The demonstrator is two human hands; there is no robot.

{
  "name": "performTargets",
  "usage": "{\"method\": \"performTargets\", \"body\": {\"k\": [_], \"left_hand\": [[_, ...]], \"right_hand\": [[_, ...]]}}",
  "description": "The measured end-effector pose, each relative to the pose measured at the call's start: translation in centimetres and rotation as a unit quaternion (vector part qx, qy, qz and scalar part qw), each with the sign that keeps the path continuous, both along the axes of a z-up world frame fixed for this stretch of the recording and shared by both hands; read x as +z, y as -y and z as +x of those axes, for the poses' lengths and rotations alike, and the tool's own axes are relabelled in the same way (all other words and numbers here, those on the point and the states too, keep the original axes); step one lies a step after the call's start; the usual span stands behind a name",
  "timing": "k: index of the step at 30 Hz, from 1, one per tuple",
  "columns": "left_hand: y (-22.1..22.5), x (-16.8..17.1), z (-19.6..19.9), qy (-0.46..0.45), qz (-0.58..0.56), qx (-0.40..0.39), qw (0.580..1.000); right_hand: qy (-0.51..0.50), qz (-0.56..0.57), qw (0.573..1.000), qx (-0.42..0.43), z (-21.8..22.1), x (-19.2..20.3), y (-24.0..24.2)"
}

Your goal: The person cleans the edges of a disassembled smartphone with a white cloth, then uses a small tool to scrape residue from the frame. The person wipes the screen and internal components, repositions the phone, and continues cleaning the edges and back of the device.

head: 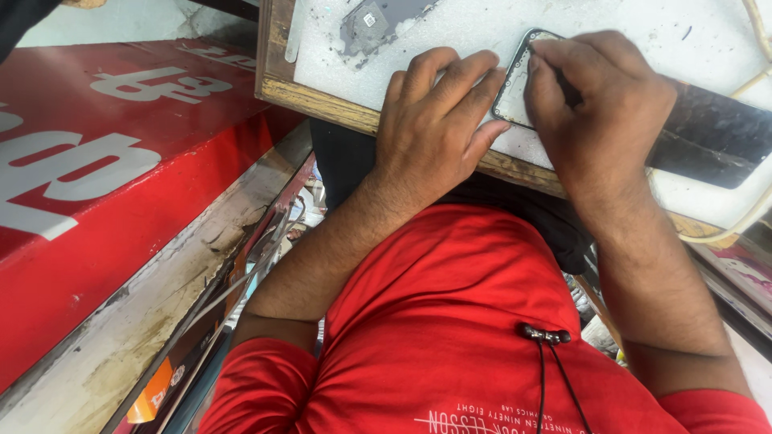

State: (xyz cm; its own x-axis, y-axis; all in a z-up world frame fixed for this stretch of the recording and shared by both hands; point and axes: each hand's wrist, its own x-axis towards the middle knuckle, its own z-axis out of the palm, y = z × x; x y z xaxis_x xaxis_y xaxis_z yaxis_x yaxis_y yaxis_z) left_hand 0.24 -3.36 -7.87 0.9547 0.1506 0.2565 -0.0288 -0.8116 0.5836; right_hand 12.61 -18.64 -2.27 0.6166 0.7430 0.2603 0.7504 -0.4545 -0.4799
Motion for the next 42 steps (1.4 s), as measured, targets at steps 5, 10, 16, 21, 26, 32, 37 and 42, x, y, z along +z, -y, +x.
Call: {"method": "performTargets", "body": {"k": [5, 10, 16, 21, 26, 32, 37, 42], "left_hand": [[-0.1, 0.1, -0.2, -0.004, -0.006, 0.002, 1.000], [-0.1, 0.5, 0.1, -0.013, -0.020, 0.000, 1.000], [0.0, 0.8, 0.0, -0.015, -0.020, -0.009, 1.000], [-1.1, 1.3, -0.7, 0.021, -0.078, -0.016, 0.997], [-1.5, 2.5, -1.5, -0.054, -0.151, -0.002, 0.987], [-0.4, 3.2, 0.0, 0.039, -0.026, -0.054, 0.997], [0.4, 5.1, 0.0, 0.041, -0.167, -0.041, 0.984], [2.4, 8.5, -0.4, 0.033, -0.359, -0.130, 0.924]], "right_hand": [[-0.005, -0.014, 1.000, 0.023, -0.7, 0.6, 0.0], [0.031, -0.061, 0.992, 0.103, -0.8, 2.1, 0.3], [0.034, -0.080, 0.983, 0.163, 0.0, 4.0, 0.4], [-0.081, -0.063, 0.992, 0.078, 0.8, 5.3, 2.5], [-0.304, 0.018, 0.949, -0.078, -1.1, 4.5, 5.7], [-0.402, 0.065, 0.900, -0.155, -4.2, 3.6, 7.2], [-0.510, 0.170, 0.823, -0.181, -5.1, 2.7, 8.7], [-0.527, 0.181, 0.816, -0.153, -6.4, 3.1, 9.4]]}}
